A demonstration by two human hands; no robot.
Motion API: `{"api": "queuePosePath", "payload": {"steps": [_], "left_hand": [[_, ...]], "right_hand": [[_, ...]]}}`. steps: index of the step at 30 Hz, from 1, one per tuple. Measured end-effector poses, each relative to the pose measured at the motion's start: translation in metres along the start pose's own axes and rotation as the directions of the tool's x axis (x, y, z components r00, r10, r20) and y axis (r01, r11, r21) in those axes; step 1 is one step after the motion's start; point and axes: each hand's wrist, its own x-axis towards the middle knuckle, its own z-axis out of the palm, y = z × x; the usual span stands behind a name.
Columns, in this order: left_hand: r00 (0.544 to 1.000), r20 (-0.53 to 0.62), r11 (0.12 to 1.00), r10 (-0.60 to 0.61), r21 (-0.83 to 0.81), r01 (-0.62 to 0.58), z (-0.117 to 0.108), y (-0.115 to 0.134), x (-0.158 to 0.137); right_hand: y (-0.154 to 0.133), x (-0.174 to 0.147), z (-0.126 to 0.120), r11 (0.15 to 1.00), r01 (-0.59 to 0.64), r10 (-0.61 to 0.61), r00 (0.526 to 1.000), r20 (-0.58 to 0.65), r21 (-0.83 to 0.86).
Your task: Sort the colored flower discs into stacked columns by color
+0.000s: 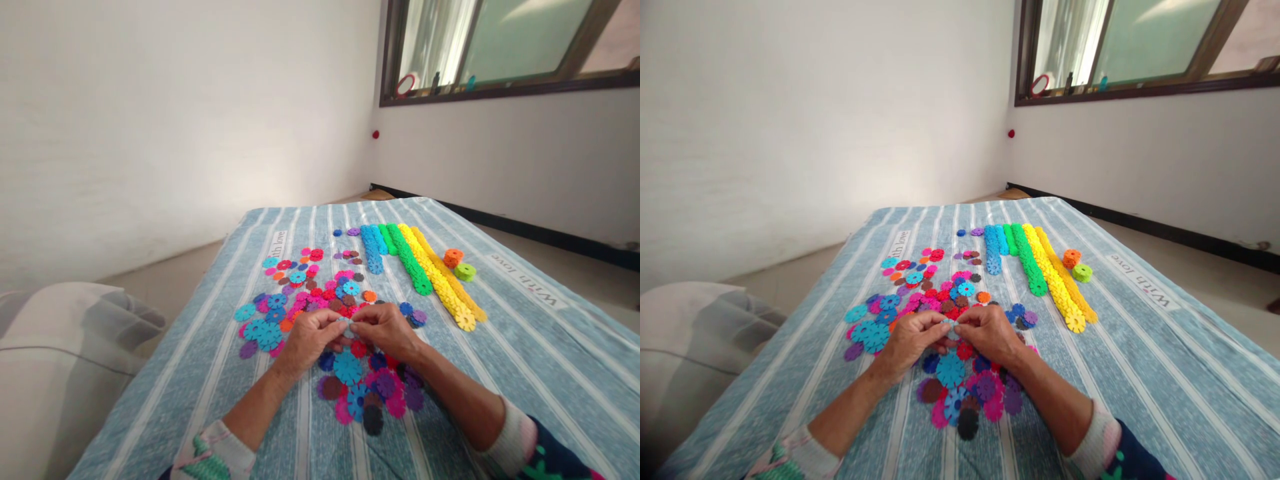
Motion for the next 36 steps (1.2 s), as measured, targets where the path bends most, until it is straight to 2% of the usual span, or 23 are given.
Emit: {"api": "queuePosePath", "payload": {"steps": [6,14,22,28,32,36], "left_hand": [[1.000,-0.018,0.999,-0.002,-0.043,0.001,0.000,0.004,-0.002],[0.999,-0.036,0.995,-0.014,-0.102,0.010,-0.003,0.005,0.000],[0.996,-0.079,0.999,0.042,0.007,-0.042,0.000,-0.002,0.002],[0.996,-0.052,0.992,0.065,0.108,-0.059,-0.002,-0.006,0.004],[0.996,-0.063,0.993,0.059,0.105,-0.052,-0.001,-0.005,0.004],[0.995,-0.089,0.999,0.038,0.023,-0.036,0.001,-0.003,0.003]], "right_hand": [[-0.002,0.001,-0.002,0.997,-0.013,0.014,1.000,-0.017,0.082],[-0.009,0.004,-0.012,0.954,-0.080,0.109,0.990,-0.088,0.289],[-0.005,0.005,-0.007,0.962,-0.068,0.086,0.995,-0.055,0.264],[-0.004,0.005,-0.005,0.953,-0.070,0.089,0.995,-0.051,0.293],[-0.004,0.005,-0.006,0.958,-0.073,0.094,0.994,-0.064,0.276],[-0.003,0.005,-0.010,0.956,-0.072,0.102,0.991,-0.092,0.284]]}}
